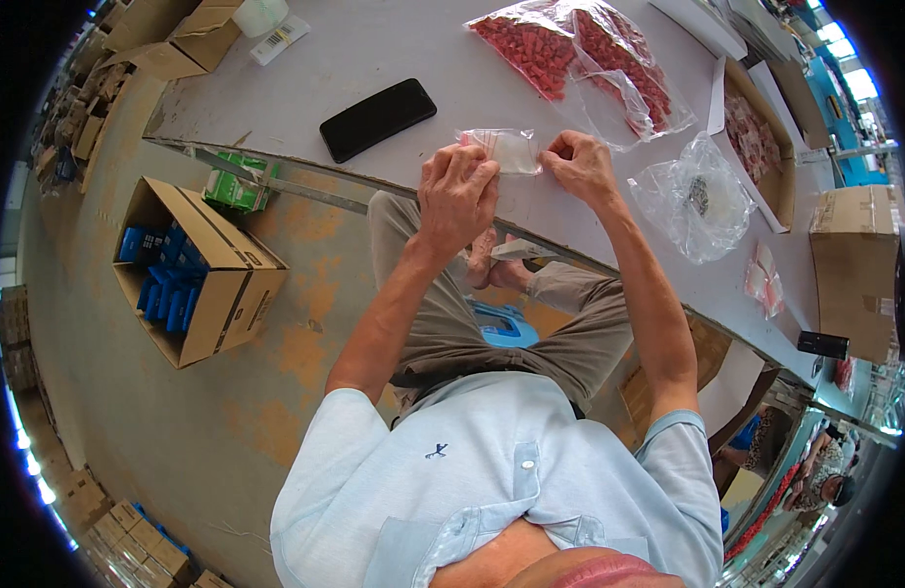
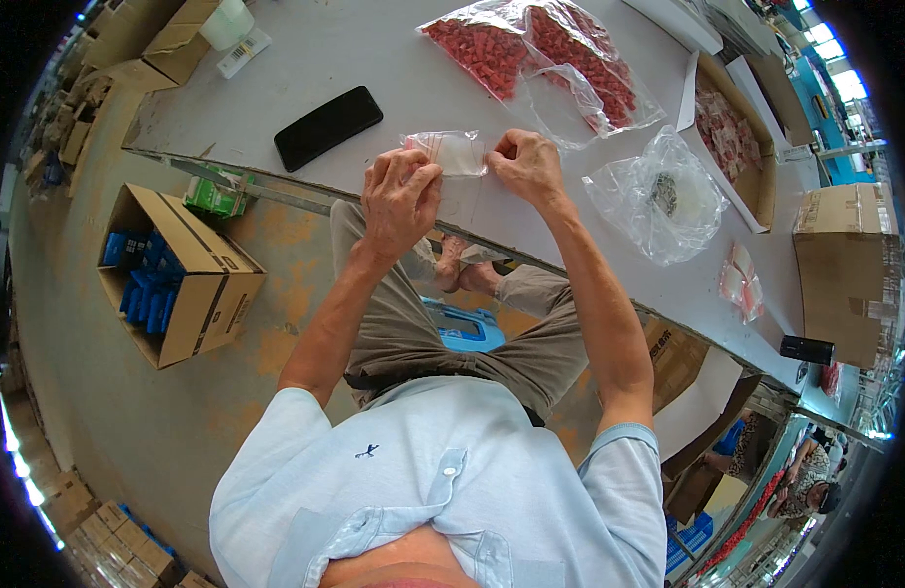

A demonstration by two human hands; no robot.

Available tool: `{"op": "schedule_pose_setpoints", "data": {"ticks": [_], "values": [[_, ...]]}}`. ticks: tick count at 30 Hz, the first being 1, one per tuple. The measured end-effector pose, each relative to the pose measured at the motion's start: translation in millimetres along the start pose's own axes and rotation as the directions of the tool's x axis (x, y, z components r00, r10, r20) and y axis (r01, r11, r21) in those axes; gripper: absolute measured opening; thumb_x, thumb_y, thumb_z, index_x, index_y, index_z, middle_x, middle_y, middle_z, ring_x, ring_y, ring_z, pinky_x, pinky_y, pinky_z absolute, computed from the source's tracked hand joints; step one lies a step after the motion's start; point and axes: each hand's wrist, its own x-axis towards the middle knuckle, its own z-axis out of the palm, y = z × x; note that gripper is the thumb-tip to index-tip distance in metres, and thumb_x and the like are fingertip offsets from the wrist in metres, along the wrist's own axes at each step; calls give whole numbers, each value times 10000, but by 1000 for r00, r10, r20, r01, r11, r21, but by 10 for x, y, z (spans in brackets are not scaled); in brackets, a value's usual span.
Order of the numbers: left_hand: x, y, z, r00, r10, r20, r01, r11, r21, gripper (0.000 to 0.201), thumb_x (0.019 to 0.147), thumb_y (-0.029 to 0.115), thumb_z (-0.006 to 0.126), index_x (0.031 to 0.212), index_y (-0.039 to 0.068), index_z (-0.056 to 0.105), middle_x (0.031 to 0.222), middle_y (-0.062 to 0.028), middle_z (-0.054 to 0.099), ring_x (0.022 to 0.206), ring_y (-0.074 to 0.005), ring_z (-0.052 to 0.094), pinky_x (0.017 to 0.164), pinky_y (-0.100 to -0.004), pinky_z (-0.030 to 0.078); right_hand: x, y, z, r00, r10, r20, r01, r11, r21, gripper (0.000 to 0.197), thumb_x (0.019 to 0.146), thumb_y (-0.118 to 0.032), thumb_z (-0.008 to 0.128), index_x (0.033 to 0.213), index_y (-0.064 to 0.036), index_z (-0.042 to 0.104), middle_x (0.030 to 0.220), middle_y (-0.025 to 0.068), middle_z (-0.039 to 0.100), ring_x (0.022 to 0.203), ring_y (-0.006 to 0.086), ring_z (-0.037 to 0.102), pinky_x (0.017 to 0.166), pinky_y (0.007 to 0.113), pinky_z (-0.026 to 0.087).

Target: Package small red and grey components into plastic bags.

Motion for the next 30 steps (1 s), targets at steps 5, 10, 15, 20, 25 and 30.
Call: {"op": "schedule_pose_setpoints", "data": {"ticks": [5, 10, 15, 20, 25, 30], "values": [[-21, 4, 9, 1000, -8, -13, 8, 1000, 24, 199, 835, 118, 795, 1029, 108, 755, 1099, -46, 673, 1098, -275, 622, 941, -431, 481, -78, -193, -40, 999, 25, -20, -25, 1000, -3, 318, 840, -318, 787, 981, -33, 763, 777, 106, 734, 714, 203, 719, 657, 353, 563], [0, 33, 22, 1000, 3, -15, -2, 999, 33, 207, 838, 115, 790, 1043, 103, 762, 1106, -48, 677, 1108, -279, 621, 941, -435, 484, -12, -26, 46, 999, -28, 21, 29, 999, -38, 336, 848, -354, 784, 974, -43, 760, 797, 98, 746, 724, 206, 724, 670, 353, 566], [-21, 23, 30, 1000, -13, -7, 13, 999, 30, 220, 837, 118, 789, 1056, 104, 769, 1105, -51, 677, 1114, -285, 621, 943, -436, 485, -10, -47, 40, 1000, -20, -19, 21, 999, 44, 358, 856, -380, 778, 984, -46, 766, 831, 107, 765, 746, 207, 735, 692, 352, 582], [-21, 18, 15, 1000, 1, -23, 1, 999, 52, 227, 827, 114, 798, 1053, 105, 773, 1100, -48, 678, 1098, -280, 628, 934, -430, 489, 11, -201, 44, 1000, -5, -4, 5, 1000, 12, 378, 857, -393, 785, 981, -36, 764, 817, 108, 758, 725, 194, 724, 682, 346, 580], [-19, 22, 60, 999, -15, -30, 16, 999, 34, 217, 818, 121, 789, 1035, 109, 778, 1106, -46, 679, 1102, -277, 627, 942, -433, 483, 22, -131, 44, 995, 74, 70, -91, 953, 289, 361, 834, -330, 813, 1003, -18, 745, 798, 95, 742, 703, 180, 705, 656, 336, 568], [-24, 13, 38, 999, -7, -33, 9, 998, 56, 215, 827, 114, 797, 1040, 112, 775, 1097, -38, 685, 1090, -271, 631, 921, -421, 490, -75, -231, 116, 992, -122, -44, 127, 977, 170, 437, 798, -116, 824, 1188, -74, 632, 800, 65, 682, 706, 166, 673, 642, 326, 548]]}}
